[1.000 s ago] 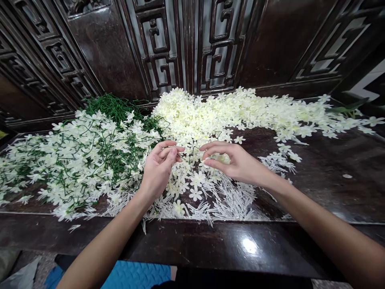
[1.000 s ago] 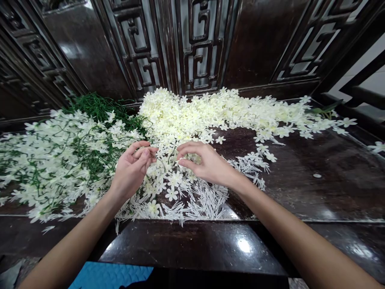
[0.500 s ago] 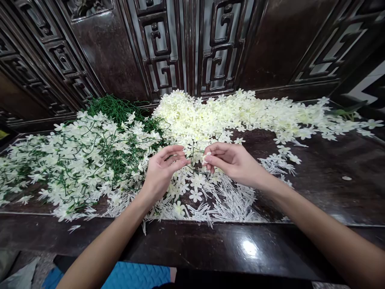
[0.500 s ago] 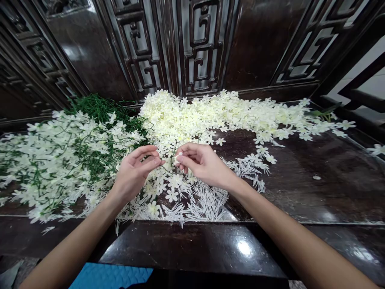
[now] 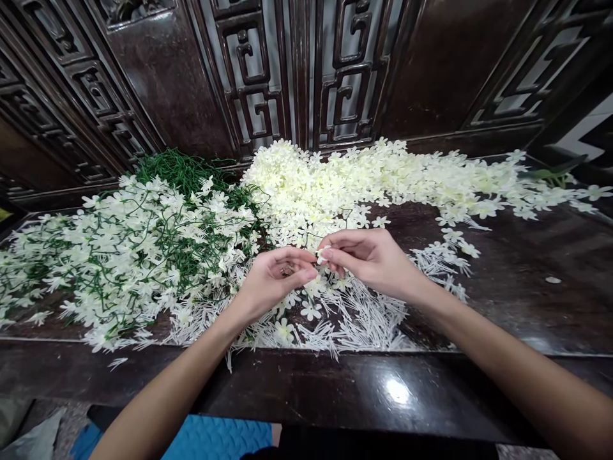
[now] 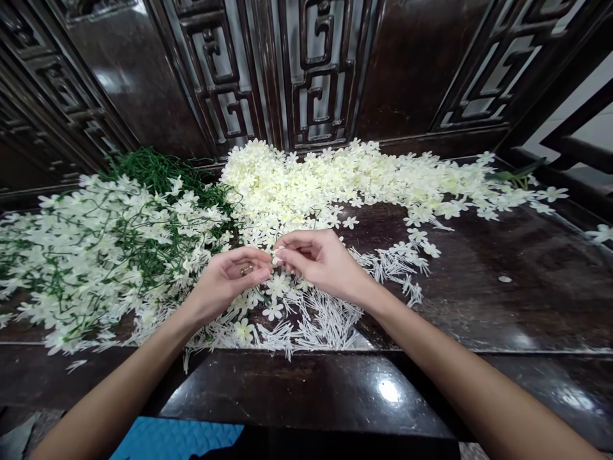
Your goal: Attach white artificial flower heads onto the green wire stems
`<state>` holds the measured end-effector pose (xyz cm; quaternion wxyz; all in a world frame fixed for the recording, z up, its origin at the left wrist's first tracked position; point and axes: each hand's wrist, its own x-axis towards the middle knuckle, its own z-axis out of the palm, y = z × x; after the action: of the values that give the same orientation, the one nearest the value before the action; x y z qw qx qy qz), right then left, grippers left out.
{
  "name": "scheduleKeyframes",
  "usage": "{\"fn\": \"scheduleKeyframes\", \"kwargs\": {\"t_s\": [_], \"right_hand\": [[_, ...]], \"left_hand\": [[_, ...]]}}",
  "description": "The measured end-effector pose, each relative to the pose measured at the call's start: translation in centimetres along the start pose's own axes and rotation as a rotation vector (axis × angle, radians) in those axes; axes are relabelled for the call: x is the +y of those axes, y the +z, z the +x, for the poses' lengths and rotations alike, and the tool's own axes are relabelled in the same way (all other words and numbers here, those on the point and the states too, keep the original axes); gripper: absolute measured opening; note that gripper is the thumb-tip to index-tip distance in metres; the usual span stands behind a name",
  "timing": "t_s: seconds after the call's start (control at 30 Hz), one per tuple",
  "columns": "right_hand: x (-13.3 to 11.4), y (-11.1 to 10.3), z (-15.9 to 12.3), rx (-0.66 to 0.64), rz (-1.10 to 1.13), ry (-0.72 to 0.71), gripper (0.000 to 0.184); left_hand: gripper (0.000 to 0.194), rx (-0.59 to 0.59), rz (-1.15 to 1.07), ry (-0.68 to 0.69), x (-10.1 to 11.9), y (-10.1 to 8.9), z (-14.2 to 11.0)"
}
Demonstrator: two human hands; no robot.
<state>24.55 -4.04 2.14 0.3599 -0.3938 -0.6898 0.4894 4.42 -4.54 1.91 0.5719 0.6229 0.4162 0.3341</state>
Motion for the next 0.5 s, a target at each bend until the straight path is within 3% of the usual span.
{"fn": "scheduleKeyframes", "kwargs": {"t_s": [0.27,0.5], "right_hand": [[-0.29,0.32,-0.24,-0.08,0.034,0.101,0.019],[-0.28,0.69,-0.21,-0.095,0.134,0.137,0.018]], "left_hand": [[0.008,0.141,0.111,0.095,0.44,0.67,-0.17],[0.011,0.108,0.135,0.115,0.36,0.8,-0.62]]}}
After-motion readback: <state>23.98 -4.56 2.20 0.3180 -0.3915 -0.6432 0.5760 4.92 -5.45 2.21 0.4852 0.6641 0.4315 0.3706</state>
